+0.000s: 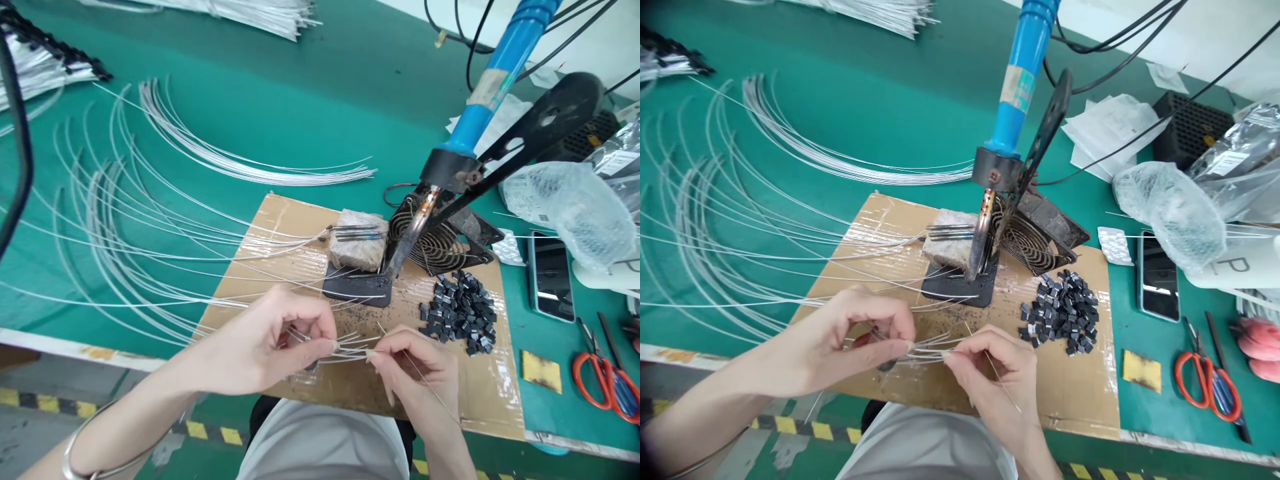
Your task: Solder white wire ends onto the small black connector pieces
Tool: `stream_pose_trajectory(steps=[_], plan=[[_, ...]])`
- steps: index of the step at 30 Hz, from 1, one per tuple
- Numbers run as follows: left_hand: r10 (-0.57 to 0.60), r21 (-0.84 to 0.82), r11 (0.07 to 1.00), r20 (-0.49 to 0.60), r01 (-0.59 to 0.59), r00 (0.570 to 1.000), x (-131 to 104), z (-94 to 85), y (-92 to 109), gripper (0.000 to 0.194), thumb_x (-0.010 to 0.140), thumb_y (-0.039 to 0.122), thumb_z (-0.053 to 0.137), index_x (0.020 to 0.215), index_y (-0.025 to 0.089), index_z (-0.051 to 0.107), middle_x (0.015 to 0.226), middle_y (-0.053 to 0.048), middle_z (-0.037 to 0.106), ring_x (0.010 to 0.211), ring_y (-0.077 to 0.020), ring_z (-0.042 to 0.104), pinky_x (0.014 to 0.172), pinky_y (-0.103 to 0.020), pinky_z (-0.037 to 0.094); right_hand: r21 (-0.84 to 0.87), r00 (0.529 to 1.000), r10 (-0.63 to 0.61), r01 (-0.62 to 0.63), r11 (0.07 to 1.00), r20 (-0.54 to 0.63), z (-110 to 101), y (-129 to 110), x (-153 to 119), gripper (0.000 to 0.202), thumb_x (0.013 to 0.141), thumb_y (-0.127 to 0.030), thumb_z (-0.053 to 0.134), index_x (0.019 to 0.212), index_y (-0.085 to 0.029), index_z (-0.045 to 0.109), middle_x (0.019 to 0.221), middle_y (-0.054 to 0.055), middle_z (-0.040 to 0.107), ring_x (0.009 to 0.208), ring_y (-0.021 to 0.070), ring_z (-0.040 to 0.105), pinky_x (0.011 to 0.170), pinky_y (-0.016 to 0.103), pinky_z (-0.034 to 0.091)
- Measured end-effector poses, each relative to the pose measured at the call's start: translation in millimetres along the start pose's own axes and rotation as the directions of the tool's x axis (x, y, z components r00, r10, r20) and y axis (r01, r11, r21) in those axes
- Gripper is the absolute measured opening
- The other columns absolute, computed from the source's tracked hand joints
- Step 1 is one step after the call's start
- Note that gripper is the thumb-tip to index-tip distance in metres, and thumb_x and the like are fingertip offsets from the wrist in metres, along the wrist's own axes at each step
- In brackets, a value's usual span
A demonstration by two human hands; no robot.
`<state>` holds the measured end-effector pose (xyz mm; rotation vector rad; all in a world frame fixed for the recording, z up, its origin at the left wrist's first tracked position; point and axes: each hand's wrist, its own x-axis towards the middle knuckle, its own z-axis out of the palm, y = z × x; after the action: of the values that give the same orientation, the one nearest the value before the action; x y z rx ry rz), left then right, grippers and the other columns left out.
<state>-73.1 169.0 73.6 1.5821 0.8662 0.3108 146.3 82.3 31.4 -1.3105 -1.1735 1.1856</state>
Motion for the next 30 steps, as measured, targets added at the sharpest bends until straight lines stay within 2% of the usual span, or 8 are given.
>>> stream_pose_trajectory(steps=[7,11,14,17,19,22,24,30], plan=[[-0.03,0.108,0.994,0.055,0.024,0.998,-3.5,0.4,6.5,0.028,0.096,0.031,0.053,0.073,0.019,0.062,0.057,0.003,0.052,0.051,-0.0103,0.039,0.044,-0.021,0.026,-0.051,0.995,-0.088,0.09,0.995,0.043,-1.0,-4.6,2.8,0.015,0.088,-0.018,0.079,0.076,-0.024,0.073,0.067,-0.003,0.066,0.059,0.0096,0.055,0.051,0.02,0.039],[0.077,0.308,0.95,-0.089,-0.046,0.993,-12.5,23.4,11.5,0.019,0.102,0.027,0.05,0.098,0.022,0.068,0.074,0.002,0.069,0.06,-0.0136,0.059,0.056,-0.024,0.041,-0.114,0.996,-0.092,0.094,0.989,0.023,1.3,-7.2,4.2,0.018,0.091,-0.018,0.075,0.074,-0.023,0.071,0.066,-0.004,0.064,0.057,0.0088,0.054,0.05,0.02,0.037],[0.146,0.377,0.924,-0.214,-0.056,0.966,-14.1,44.0,13.0,0.023,0.104,0.019,0.044,0.098,0.022,0.065,0.084,0.001,0.073,0.073,-0.0148,0.068,0.065,-0.025,0.046,-0.132,0.996,-0.085,0.085,0.988,0.009,2.8,-8.2,4.0,0.02,0.093,-0.02,0.074,0.073,-0.022,0.071,0.065,-0.004,0.063,0.055,0.0083,0.052,0.048,0.02,0.036],[0.121,0.335,0.942,-0.255,-0.03,0.959,-10.5,52.4,12.1,0.026,0.104,0.018,0.042,0.091,0.021,0.064,0.075,0.003,0.068,0.066,-0.0125,0.063,0.06,-0.023,0.043,-0.205,0.994,-0.104,0.106,0.973,0.019,-4.8,-7.6,5.7,0.015,0.096,-0.023,0.072,0.081,-0.024,0.075,0.071,-0.004,0.067,0.056,0.0088,0.055,0.05,0.021,0.04],[0.085,0.291,0.957,-0.261,-0.006,0.962,-7.7,51.5,9.9,0.026,0.105,0.022,0.043,0.088,0.021,0.063,0.07,0.004,0.064,0.061,-0.0118,0.058,0.055,-0.022,0.04,-0.382,0.986,-0.159,0.129,0.915,-0.049,-17.1,-5.5,10.1,0.01,0.097,-0.025,0.07,0.09,-0.025,0.078,0.076,-0.003,0.069,0.06,0.0101,0.057,0.054,0.023,0.043],[0.027,0.224,0.974,-0.257,0.033,0.966,-5.2,46.7,4.7,0.026,0.104,0.025,0.044,0.084,0.021,0.061,0.067,0.004,0.058,0.059,-0.0118,0.052,0.051,-0.022,0.036,-0.731,0.93,-0.301,0.053,0.68,-0.213,-40.2,1.6,21.1,0.012,0.095,-0.032,0.073,0.091,-0.021,0.078,0.073,-0.001,0.063,0.065,0.0145,0.055,0.063,0.029,0.045],[-0.005,0.158,0.986,-0.226,0.042,0.974,-4.0,44.0,1.5,0.026,0.102,0.027,0.047,0.081,0.021,0.061,0.066,0.004,0.055,0.059,-0.0119,0.049,0.051,-0.022,0.035,-0.827,0.914,-0.329,-0.013,0.562,-0.238,-52.5,7.6,28.3,0.017,0.091,-0.035,0.075,0.085,-0.019,0.077,0.069,0.0,0.059,0.069,0.018,0.053,0.068,0.033,0.044],[-0.047,-0.046,0.998,-0.162,0.04,0.986,3.4,39.3,1.1,0.025,0.097,0.029,0.055,0.076,0.019,0.062,0.063,0.005,0.052,0.057,-0.0104,0.04,0.049,-0.021,0.029,-0.798,0.926,-0.274,-0.046,0.601,-0.26,-56.7,16.7,32.5,0.018,0.089,-0.033,0.074,0.075,-0.022,0.073,0.063,-0.003,0.058,0.064,0.0168,0.054,0.063,0.031,0.043]])
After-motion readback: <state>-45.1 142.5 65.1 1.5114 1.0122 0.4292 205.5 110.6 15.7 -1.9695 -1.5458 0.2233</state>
